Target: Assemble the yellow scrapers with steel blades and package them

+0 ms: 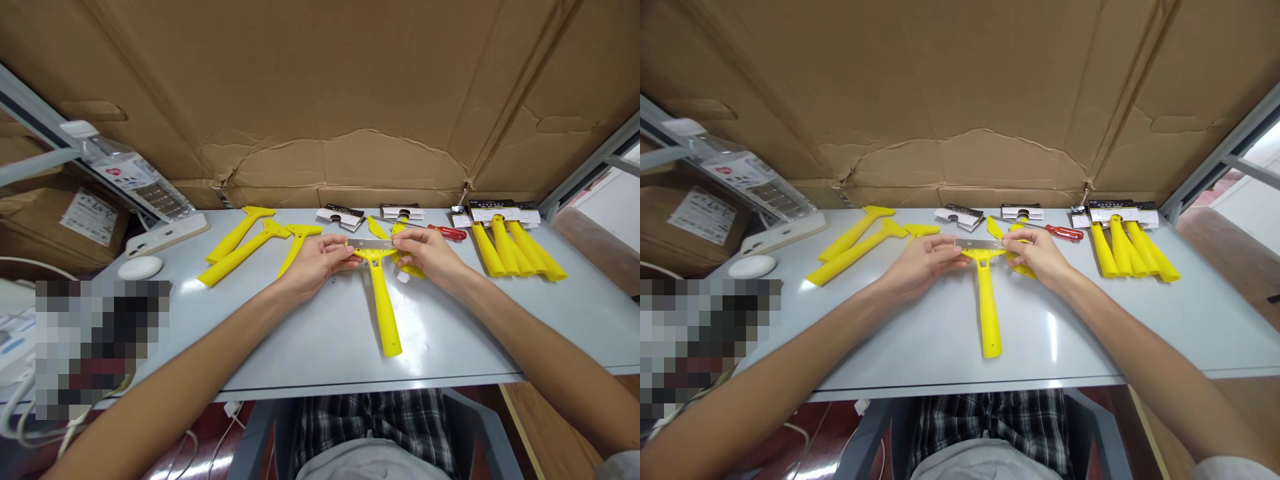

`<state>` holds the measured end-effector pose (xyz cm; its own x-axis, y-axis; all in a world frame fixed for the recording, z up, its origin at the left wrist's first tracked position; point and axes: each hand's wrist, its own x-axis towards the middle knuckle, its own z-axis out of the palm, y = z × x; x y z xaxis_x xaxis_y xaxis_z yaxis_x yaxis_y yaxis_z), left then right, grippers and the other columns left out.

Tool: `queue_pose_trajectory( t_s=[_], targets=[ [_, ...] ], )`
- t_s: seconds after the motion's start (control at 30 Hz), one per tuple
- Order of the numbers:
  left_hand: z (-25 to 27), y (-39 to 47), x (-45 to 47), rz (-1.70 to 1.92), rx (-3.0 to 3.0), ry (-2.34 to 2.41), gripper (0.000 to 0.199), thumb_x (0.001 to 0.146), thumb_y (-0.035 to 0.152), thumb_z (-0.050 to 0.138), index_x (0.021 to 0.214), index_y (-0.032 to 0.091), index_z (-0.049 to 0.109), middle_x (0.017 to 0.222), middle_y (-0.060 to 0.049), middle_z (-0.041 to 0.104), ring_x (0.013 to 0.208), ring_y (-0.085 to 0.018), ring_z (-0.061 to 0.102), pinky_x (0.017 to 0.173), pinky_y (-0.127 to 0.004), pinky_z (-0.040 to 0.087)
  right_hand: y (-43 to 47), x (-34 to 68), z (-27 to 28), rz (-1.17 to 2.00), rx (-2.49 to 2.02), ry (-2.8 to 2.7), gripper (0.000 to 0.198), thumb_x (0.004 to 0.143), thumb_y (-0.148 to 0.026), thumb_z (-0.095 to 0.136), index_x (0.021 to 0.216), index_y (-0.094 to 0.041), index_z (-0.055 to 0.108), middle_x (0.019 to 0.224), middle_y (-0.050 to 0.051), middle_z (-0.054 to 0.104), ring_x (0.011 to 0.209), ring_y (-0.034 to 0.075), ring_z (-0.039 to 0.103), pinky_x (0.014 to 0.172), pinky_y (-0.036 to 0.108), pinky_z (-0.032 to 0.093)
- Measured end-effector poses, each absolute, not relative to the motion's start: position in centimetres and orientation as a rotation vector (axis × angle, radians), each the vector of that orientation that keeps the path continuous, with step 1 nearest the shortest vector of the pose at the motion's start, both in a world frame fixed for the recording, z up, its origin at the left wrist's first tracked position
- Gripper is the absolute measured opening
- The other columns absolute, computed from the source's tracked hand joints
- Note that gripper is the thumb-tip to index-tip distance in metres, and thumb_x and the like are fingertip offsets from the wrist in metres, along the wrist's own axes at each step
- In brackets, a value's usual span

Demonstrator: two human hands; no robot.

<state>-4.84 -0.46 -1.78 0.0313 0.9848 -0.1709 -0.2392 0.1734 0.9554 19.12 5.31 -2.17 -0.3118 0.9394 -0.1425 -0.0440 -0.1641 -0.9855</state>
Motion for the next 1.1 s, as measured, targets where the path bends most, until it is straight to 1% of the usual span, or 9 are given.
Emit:
queue_pose_trajectory(
  t_s=[0.17, 0.27, 0.4, 0.57, 0.67, 0.77, 0.9, 1.0, 1.1],
  targets=[
    [-1.8, -0.7, -4.5, 1.196, 0.939, 1.132, 0.043, 0.084, 0.011, 0.079, 0.122, 0.009, 0.061, 0.086, -0.011, 0.079, 0.079, -0.020, 0.079, 0.080, -0.031, 0.066, 5.1, 18.8, -2.4, 1.639, -1.140, -1.287, 0.038, 0.065, -0.037, 0.094, 0.086, -0.011, 0.074, 0.119, 0.013, 0.069, 0.074, 0.011, 0.067, 0.068, 0.027, 0.065],
    [-1.8, -0.7, -4.5, 1.211, 0.974, 1.121, 0.048, 0.084, 0.012, 0.080, 0.128, 0.010, 0.059, 0.083, -0.010, 0.079, 0.078, -0.019, 0.079, 0.080, -0.030, 0.065, 4.8, 18.6, -2.3, 1.670, -1.126, -1.284, 0.032, 0.070, -0.031, 0.091, 0.085, -0.010, 0.073, 0.111, 0.013, 0.070, 0.074, 0.014, 0.071, 0.064, 0.027, 0.065],
    [-1.9, -0.7, -4.7, 1.226, 0.965, 1.106, 0.048, 0.083, 0.014, 0.080, 0.126, 0.013, 0.059, 0.085, -0.008, 0.079, 0.074, -0.016, 0.078, 0.080, -0.028, 0.065, 4.7, 18.5, -2.0, 1.674, -1.106, -1.255, 0.025, 0.073, -0.023, 0.087, 0.085, -0.009, 0.071, 0.098, 0.013, 0.070, 0.079, 0.023, 0.075, 0.058, 0.027, 0.063],
    [-1.6, -0.8, -4.4, 1.242, 0.941, 1.133, 0.042, 0.084, 0.012, 0.077, 0.122, 0.012, 0.060, 0.087, -0.010, 0.079, 0.074, -0.018, 0.078, 0.076, -0.029, 0.066, 4.8, 18.6, -1.9, 1.655, -1.090, -1.275, 0.022, 0.073, -0.020, 0.086, 0.086, -0.008, 0.071, 0.093, 0.013, 0.073, 0.069, 0.017, 0.073, 0.062, 0.025, 0.063],
    [-1.2, -1.0, -4.1, 1.259, 0.895, 1.160, 0.041, 0.085, 0.014, 0.075, 0.122, 0.012, 0.058, 0.089, -0.011, 0.079, 0.074, -0.022, 0.079, 0.064, -0.032, 0.067, 4.6, 18.5, -1.9, 1.667, -1.083, -1.305, 0.027, 0.071, -0.023, 0.088, 0.087, -0.009, 0.072, 0.091, 0.012, 0.074, 0.064, 0.014, 0.071, 0.062, 0.024, 0.061],
    [-1.1, -1.0, -3.9, 1.263, 0.871, 1.200, 0.041, 0.084, 0.014, 0.076, 0.120, 0.013, 0.057, 0.089, -0.011, 0.078, 0.070, -0.023, 0.078, 0.055, -0.031, 0.065, 4.3, 18.4, -1.7, 1.664, -1.086, -1.332, 0.034, 0.068, -0.028, 0.091, 0.089, -0.010, 0.071, 0.089, 0.011, 0.074, 0.062, 0.013, 0.070, 0.061, 0.023, 0.059],
    [-1.3, -0.9, -3.9, 1.266, 0.897, 1.223, 0.044, 0.081, 0.011, 0.078, 0.119, 0.013, 0.056, 0.080, -0.007, 0.076, 0.069, -0.022, 0.078, 0.057, -0.029, 0.065, 4.0, 18.1, -1.6, 1.634, -1.102, -1.321, 0.035, 0.069, -0.028, 0.091, 0.090, -0.011, 0.069, 0.093, 0.010, 0.074, 0.063, 0.012, 0.069, 0.062, 0.025, 0.061],
    [-1.4, -1.0, -3.8, 1.283, 0.923, 1.244, 0.045, 0.080, 0.011, 0.078, 0.119, 0.014, 0.056, 0.076, -0.004, 0.074, 0.067, -0.021, 0.077, 0.060, -0.028, 0.065, 3.9, 18.0, -1.7, 1.658, -1.085, -1.309, 0.034, 0.073, -0.030, 0.089, 0.092, -0.012, 0.067, 0.094, 0.010, 0.072, 0.069, 0.017, 0.072, 0.060, 0.030, 0.063],
    [-1.2, -1.2, -3.7, 1.286, 0.953, 1.274, 0.042, 0.081, 0.012, 0.078, 0.117, 0.015, 0.056, 0.074, -0.002, 0.073, 0.061, -0.019, 0.076, 0.059, -0.027, 0.063, 3.8, 18.0, -1.8, 1.717, -1.082, -1.343, 0.033, 0.077, -0.032, 0.086, 0.095, -0.013, 0.065, 0.091, 0.010, 0.072, 0.072, 0.020, 0.074, 0.054, 0.029, 0.061]
  ],
)
